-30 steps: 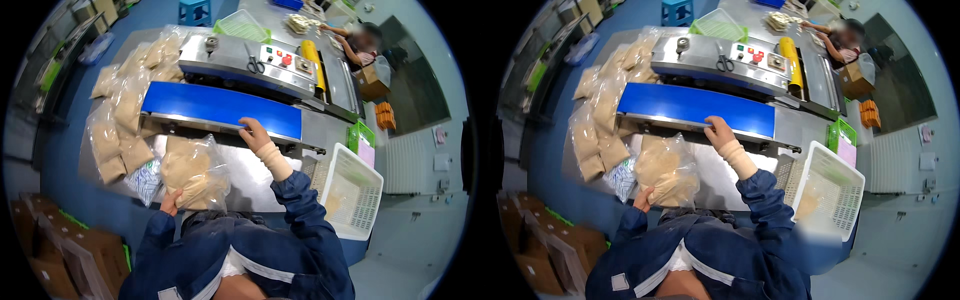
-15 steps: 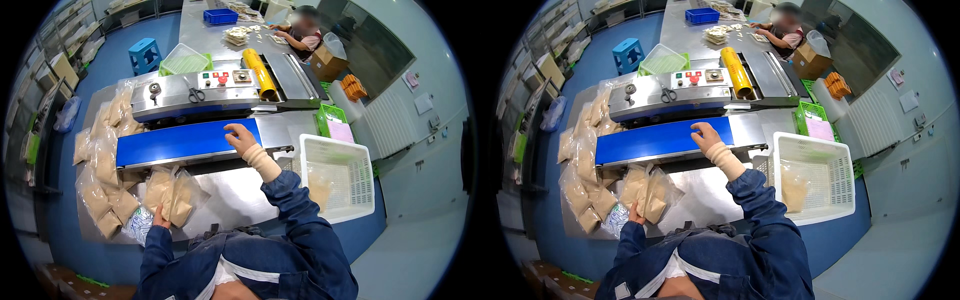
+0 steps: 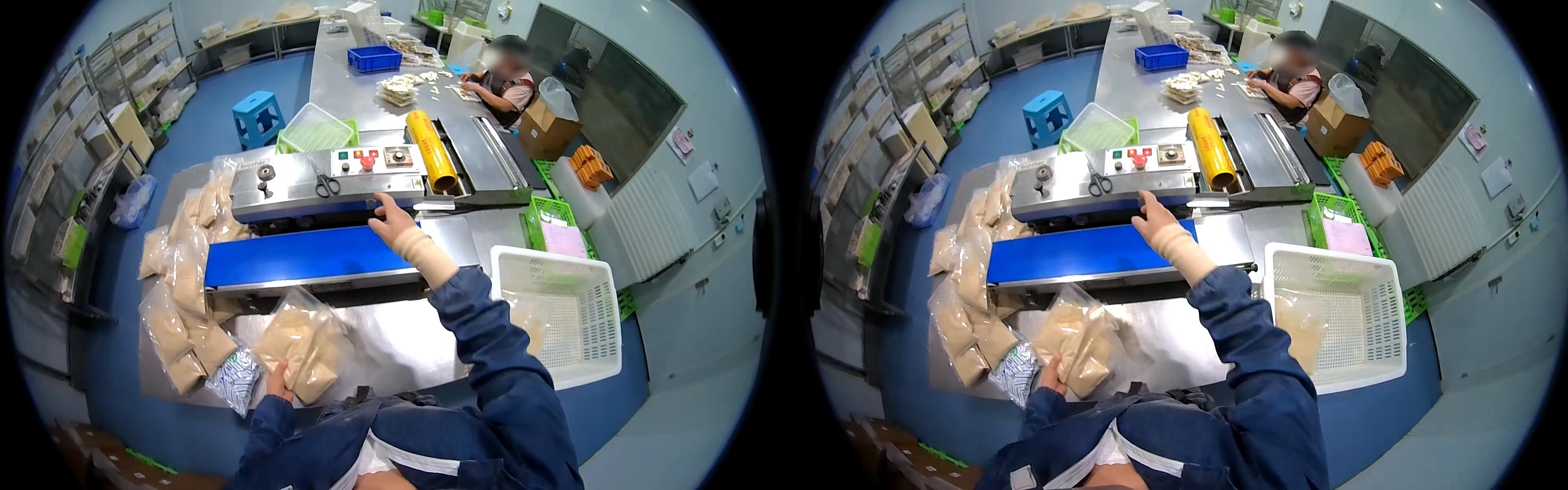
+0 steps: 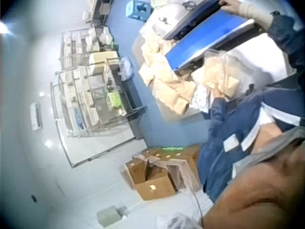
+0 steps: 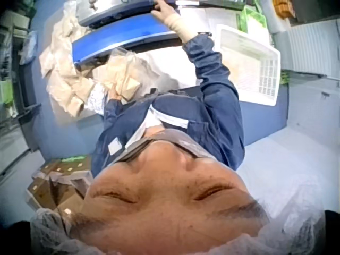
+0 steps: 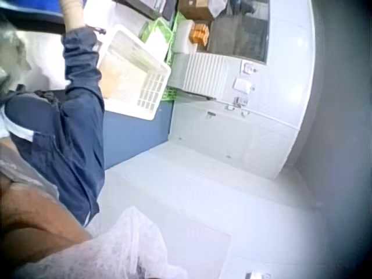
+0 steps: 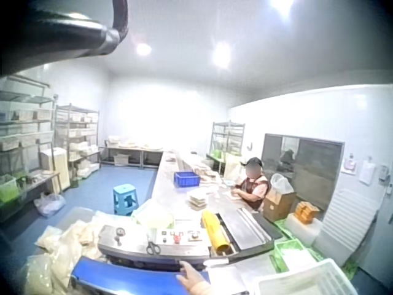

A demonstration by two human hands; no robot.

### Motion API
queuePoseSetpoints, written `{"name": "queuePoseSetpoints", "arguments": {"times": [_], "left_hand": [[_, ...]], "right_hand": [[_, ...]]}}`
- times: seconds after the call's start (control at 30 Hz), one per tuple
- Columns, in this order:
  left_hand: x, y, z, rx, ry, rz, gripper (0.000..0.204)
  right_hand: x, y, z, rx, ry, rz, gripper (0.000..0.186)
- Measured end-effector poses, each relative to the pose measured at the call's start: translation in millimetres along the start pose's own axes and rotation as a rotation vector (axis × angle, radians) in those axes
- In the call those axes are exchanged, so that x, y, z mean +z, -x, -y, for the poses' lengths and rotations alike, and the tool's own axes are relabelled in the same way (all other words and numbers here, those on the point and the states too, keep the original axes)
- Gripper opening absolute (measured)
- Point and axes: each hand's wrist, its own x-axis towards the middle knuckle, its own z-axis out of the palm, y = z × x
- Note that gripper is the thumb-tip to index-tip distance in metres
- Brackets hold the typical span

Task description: The person repeatedly picks open plastic bags containing a beige powder from a white basket, places them on a conveyor belt, and seals them using a heat-sealing machine. Sealed bags are stacked on the table. The person then gathers the sealed bags, places them back into the basket, and carries the basket away.

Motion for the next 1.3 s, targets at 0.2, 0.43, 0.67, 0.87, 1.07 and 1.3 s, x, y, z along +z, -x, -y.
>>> {"name": "queuePoseSetpoints", "arguments": {"times": [0.2,0.43,0.67,0.87,1.07,1.3], "left_hand": [[14.4,39.9,-0.2,0.116,-0.008,0.069,0.047],[27.1,71.9,-12.5,0.063,0.106,0.206,0.048],[42.0,83.7,-31.2,0.116,0.115,0.279,0.049],[58.6,83.9,-43.1,0.076,0.074,0.41,0.051],[98.4,98.9,-49.6,0.111,-0.017,0.514,0.055],[120.7,92.6,-58.6,0.157,-0.084,0.587,0.062]], "right_hand": [[12.1,-51.9,13.6,0.008,0.273,0.019,0.063],[32.3,-43.1,14.0,0.018,0.248,0.036,0.065],[26.7,4.3,9.2,-0.005,0.02,0.113,0.065],[30.5,57.9,-20.0,-0.11,0.089,0.17,0.043],[43.8,137.0,-58.5,-0.068,-0.042,0.342,0.034],[26.2,191.7,-61.8,0.312,-0.754,0.333,0.037]]}}
